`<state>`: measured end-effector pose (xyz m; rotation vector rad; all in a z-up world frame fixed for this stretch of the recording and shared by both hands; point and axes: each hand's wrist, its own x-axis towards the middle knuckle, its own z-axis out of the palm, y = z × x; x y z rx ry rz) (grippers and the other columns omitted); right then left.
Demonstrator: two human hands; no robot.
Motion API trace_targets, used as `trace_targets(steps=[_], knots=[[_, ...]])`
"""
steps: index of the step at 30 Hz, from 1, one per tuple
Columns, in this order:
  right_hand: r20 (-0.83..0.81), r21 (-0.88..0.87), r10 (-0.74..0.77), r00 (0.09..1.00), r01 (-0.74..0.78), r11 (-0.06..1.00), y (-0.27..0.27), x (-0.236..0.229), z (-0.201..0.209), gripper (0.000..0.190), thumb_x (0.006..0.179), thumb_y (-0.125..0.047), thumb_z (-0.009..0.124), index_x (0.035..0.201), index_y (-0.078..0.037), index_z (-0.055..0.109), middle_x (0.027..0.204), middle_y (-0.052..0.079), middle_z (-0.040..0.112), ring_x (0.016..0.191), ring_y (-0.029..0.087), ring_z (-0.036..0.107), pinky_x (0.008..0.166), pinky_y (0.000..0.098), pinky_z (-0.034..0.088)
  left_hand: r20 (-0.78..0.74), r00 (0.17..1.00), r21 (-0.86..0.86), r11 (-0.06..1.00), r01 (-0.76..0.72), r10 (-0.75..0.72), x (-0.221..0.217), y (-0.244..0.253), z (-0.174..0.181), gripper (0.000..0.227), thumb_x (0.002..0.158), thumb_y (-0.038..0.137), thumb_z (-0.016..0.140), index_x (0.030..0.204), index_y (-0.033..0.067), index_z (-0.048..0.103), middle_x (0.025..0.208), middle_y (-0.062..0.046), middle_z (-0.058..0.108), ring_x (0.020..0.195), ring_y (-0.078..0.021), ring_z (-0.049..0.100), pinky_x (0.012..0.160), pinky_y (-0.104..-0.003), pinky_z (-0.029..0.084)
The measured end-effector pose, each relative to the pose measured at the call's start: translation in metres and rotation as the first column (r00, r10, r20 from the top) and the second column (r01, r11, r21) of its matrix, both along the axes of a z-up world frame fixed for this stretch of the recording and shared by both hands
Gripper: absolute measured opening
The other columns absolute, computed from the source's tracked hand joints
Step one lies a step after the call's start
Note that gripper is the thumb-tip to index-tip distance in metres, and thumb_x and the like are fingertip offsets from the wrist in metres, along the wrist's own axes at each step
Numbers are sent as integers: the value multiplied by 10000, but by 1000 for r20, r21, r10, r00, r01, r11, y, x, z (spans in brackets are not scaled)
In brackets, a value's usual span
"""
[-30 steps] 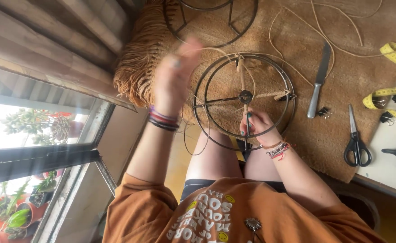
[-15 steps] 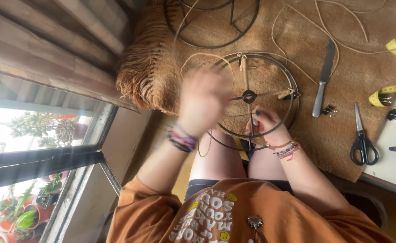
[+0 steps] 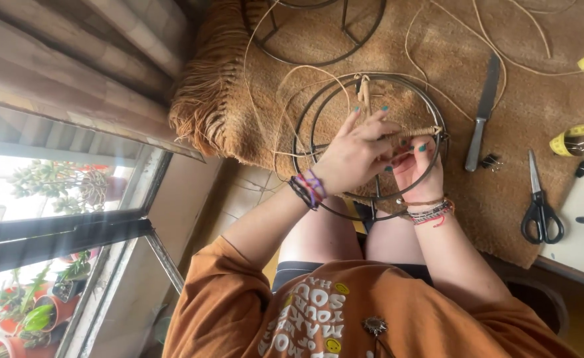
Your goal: Wrapping and knotting twine around a circular metal frame to create a lampshade.
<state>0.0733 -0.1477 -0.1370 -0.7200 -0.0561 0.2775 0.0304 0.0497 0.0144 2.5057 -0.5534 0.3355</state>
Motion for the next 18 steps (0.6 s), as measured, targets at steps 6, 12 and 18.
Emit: trace_targets(steps=[6,12,18], knots=[[-114,105,89,990,-77,992,0,-25,34,153,1022,-312,654,1069,-192,571,876,148,652,747,327,700,641,348,595,68,975,-674,711,201,-211,-11,16,2,318,1008,288,630,739,131,694,932,-27,661,1040,-254,681,1043,-484,480],[-72,-23,326,943,-329,944,8,-49,28,128,956,-208,701,926,-121,613,941,163,728,816,291,741,730,358,569,145,986,-705,690,160,-81,-22,13,2,361,968,265,692,621,176,652,607,27,622,691,-208,660,916,-414,504],[46,190,598,800,-595,781,24,-16,35,324,971,-352,627,1030,-35,598,700,98,536,551,250,606,503,319,483,16,966,-606,771,-195,256,-29,13,19,358,1001,259,603,649,207,646,496,22,530,661,-321,662,682,-380,568]])
